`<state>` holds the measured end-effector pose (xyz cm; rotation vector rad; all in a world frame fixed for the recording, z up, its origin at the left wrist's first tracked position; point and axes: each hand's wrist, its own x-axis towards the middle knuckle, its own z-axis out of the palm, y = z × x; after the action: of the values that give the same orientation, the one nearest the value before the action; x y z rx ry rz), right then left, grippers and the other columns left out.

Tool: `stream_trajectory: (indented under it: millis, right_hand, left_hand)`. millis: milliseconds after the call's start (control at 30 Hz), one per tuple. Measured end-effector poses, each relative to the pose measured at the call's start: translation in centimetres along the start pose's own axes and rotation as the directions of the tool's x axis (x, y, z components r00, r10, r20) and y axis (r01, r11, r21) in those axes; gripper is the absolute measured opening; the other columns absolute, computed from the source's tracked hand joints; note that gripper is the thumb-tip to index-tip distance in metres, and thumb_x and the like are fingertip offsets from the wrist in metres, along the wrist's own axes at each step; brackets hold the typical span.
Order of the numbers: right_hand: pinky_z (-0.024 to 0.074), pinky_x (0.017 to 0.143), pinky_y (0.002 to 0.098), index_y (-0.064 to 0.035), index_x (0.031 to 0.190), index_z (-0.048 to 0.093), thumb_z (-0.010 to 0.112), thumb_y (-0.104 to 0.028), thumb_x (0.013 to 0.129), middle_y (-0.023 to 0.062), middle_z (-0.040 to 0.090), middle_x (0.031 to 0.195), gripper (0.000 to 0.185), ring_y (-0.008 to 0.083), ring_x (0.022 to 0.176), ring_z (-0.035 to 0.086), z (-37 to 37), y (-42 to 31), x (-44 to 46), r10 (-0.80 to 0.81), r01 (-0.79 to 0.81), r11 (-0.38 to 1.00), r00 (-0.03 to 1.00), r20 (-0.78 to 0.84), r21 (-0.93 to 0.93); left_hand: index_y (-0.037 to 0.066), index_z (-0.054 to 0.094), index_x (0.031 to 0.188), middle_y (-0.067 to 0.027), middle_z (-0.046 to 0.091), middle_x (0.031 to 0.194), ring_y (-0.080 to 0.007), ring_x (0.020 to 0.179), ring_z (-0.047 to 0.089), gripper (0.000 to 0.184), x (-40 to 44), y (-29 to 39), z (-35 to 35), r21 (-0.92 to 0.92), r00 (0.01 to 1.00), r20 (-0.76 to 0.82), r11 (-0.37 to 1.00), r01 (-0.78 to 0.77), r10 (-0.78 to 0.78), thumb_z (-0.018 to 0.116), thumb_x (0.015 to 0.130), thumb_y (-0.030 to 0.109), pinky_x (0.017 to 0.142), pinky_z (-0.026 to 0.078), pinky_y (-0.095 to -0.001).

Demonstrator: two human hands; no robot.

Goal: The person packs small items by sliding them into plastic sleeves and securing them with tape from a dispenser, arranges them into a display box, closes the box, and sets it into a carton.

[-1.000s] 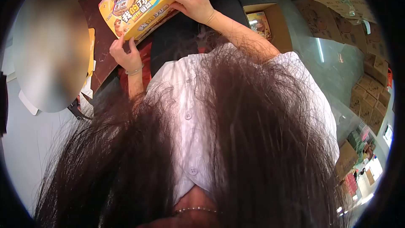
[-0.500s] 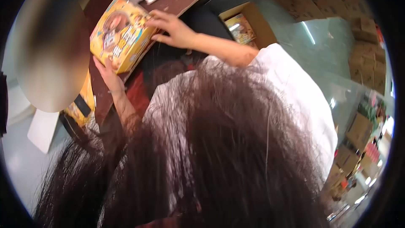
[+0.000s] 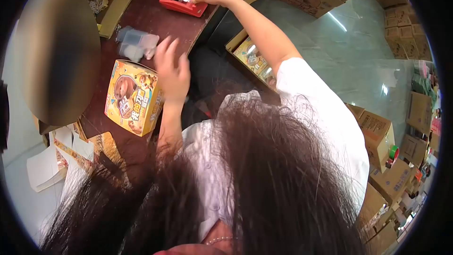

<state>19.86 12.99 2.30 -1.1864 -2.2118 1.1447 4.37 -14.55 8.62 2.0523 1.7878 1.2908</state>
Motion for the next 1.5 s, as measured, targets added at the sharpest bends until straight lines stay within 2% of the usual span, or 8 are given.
stream_trajectory:
  millis: [267, 400, 500, 667, 867, 1000, 1400, 1500]
  right_hand:
    - [0.0460, 0.096, 0.0355, -0.0036, 0.091, 0.071, 0.071, -0.025, 0.086, 0.0142, 0.056, 0.133, 0.022, 0.0249, 0.110, 0.060, 0.4, -0.3, -4.6, -0.345, 0.312, 0.938, 0.885, -0.312, -0.152]
    - [0.0518, 0.077, 0.0279, -0.0024, 0.090, 0.067, 0.071, -0.017, 0.090, 0.0016, 0.068, 0.087, 0.015, 0.0149, 0.081, 0.064, 0.1, 0.8, -11.9, -0.012, 0.088, 0.862, 0.988, -0.153, 0.499]
    - [0.0513, 0.076, 0.0247, -0.0016, 0.094, 0.066, 0.068, -0.018, 0.094, -0.0003, 0.067, 0.082, 0.016, 0.0079, 0.080, 0.062, 0.6, 2.1, -13.6, 0.197, -0.148, 0.718, 0.980, 0.005, 0.680]
    - [0.0497, 0.076, 0.0240, -0.0023, 0.098, 0.066, 0.065, -0.018, 0.097, -0.0004, 0.065, 0.084, 0.016, 0.0070, 0.079, 0.060, 0.6, 3.1, -13.0, 0.228, -0.201, 0.708, 0.972, 0.051, 0.677]
    - [0.0497, 0.076, 0.0242, -0.0033, 0.103, 0.067, 0.067, -0.019, 0.096, -0.0007, 0.067, 0.086, 0.017, 0.0081, 0.080, 0.062, 4.8, 7.2, -13.3, 0.202, -0.193, 0.799, 0.978, 0.048, 0.569]
    - [0.0462, 0.082, 0.0236, -0.0040, 0.102, 0.063, 0.061, -0.014, 0.099, -0.0013, 0.061, 0.090, 0.011, 0.0074, 0.086, 0.057, 6.8, 2.2, -19.0, 0.050, -0.232, 0.574, 0.967, 0.249, 0.786]
    - [0.0473, 0.074, 0.0260, -0.0021, 0.100, 0.063, 0.064, -0.015, 0.097, 0.0010, 0.061, 0.081, 0.013, 0.0113, 0.075, 0.057, 26.2, -11.3, -21.8, -0.301, -0.254, 0.450, 0.859, 0.413, 0.856]
    - [0.0445, 0.091, 0.0372, -0.0114, 0.095, 0.070, 0.076, -0.016, 0.084, 0.0028, 0.066, 0.091, 0.013, 0.0223, 0.093, 0.061, 22.4, -14.1, -21.2, -0.635, 0.671, 0.714, 0.741, -0.218, 0.203]
  left_hand:
    - [0.009, 0.047, 0.143, -0.0104, 0.038, 0.155, -0.0383, 0.143, 0.030, 0.069, 7.3, -9.1, 13.0, 0.298, 0.994, 0.106, 0.953, -0.056, 0.025, 0.073, 0.080, 0.019, 0.114, 0.026, -0.0537]
    - [0.009, 0.057, 0.133, -0.0106, 0.057, 0.137, -0.0344, 0.124, 0.054, 0.053, 7.1, -7.6, 12.5, 0.350, 0.994, -0.018, 0.932, -0.091, 0.104, 0.072, 0.084, 0.018, 0.104, 0.042, -0.0507]
    - [-0.001, 0.070, 0.104, -0.0097, 0.074, 0.088, -0.0139, 0.066, 0.067, 0.029, 6.2, -4.8, 15.1, -0.603, 0.706, 0.284, 0.451, 0.658, -0.649, 0.069, 0.095, 0.027, 0.061, 0.053, -0.0250]
    - [-0.005, 0.066, 0.113, -0.0159, 0.073, 0.099, -0.0194, 0.073, 0.071, 0.043, 9.2, -3.7, 18.9, -0.773, 0.615, 0.382, 0.127, 0.622, -0.690, 0.057, 0.101, 0.035, 0.064, 0.056, -0.0295]
    - [-0.001, 0.070, 0.114, -0.0125, 0.074, 0.102, -0.0196, 0.088, 0.070, 0.027, 4.3, -5.9, 21.4, -0.744, 0.775, 0.108, 0.466, 0.478, -0.622, 0.054, 0.102, 0.017, 0.075, 0.056, -0.0314]
    - [0.015, 0.061, 0.133, -0.0151, 0.050, 0.145, -0.0369, 0.137, 0.042, 0.057, -1.2, -2.2, 7.2, -0.140, 0.990, 0.129, 0.990, -0.032, 0.050, 0.077, 0.080, 0.027, 0.112, 0.034, -0.0472]
    - [0.030, 0.046, 0.149, -0.0110, 0.031, 0.159, -0.0351, 0.148, 0.024, 0.076, -10.7, -6.5, -16.8, 0.429, 0.820, 0.570, 0.832, -0.351, 0.052, 0.069, 0.081, 0.055, 0.119, 0.012, -0.0522]
    - [0.016, 0.043, 0.151, -0.0148, 0.026, 0.162, -0.0346, 0.150, 0.020, 0.077, -9.3, -9.4, -16.5, 0.212, 0.819, 0.531, 0.901, -0.378, 0.219, 0.048, 0.092, 0.065, 0.120, 0.010, -0.0494]
